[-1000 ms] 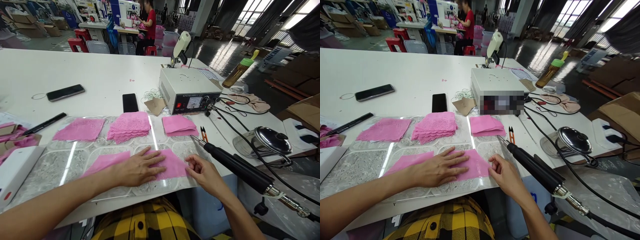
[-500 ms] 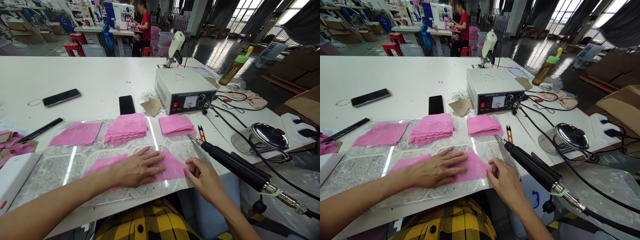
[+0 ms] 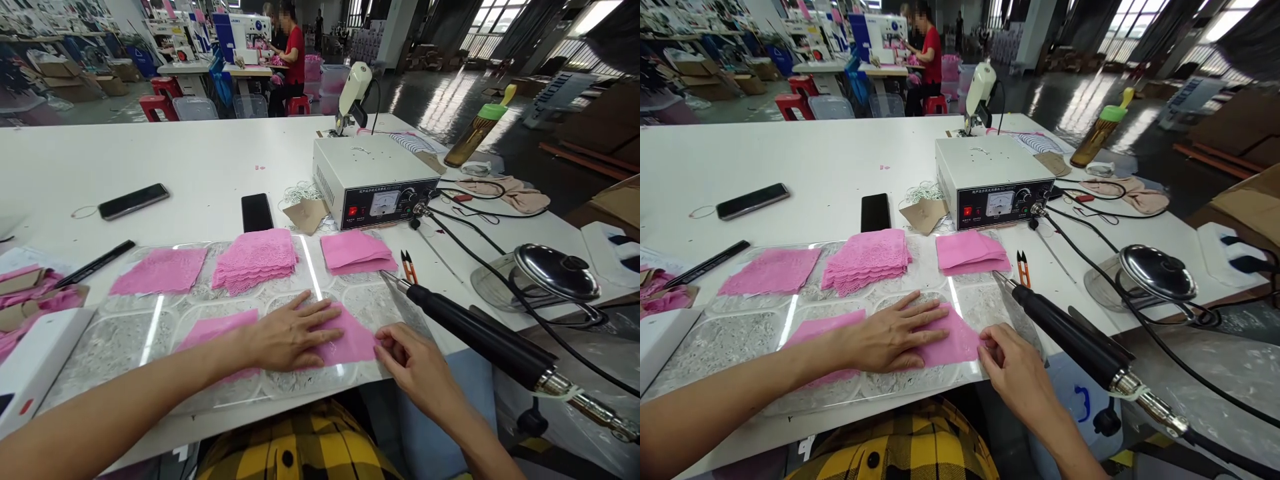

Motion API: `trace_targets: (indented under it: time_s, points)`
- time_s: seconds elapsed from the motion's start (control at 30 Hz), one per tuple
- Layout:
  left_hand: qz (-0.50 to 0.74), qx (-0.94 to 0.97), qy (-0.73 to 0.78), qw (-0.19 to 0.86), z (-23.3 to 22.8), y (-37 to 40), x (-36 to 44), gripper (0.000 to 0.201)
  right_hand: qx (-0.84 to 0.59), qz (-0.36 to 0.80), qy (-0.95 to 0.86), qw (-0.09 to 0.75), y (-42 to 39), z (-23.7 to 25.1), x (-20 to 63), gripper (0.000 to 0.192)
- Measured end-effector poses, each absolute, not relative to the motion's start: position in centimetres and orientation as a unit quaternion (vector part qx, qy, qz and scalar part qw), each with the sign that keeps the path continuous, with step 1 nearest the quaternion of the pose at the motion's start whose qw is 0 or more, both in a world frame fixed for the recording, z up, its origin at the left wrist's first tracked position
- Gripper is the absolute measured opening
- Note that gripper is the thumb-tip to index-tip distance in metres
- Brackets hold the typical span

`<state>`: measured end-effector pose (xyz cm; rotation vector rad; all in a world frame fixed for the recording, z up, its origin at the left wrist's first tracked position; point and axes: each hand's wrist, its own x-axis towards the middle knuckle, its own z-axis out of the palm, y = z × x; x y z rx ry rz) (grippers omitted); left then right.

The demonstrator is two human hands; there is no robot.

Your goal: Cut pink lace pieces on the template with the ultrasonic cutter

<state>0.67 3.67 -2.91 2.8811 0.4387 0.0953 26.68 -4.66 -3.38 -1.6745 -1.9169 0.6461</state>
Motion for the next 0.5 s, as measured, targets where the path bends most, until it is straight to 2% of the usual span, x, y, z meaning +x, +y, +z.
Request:
trace_targets:
  time_s: [0.17,0.37,0.5]
  points:
    - [0.021,0.982,0.152,0.111,-2.5,3.9,0.6,0.057,-0.654,0.249,-0.64,0.316,-5.3,-3.7,27.8,0.018]
    - [0.014,0.987,0.103,0.124,-1.7,4.1,1.8,0.049,-0.731,0.298,-0.449,0.417,-6.7,-5.4,30.9,0.037]
    - [0.003,0.987,0.075,0.141,-1.8,4.4,2.7,0.045,-0.709,0.292,-0.391,0.509,-6.4,-6.0,31.2,0.048]
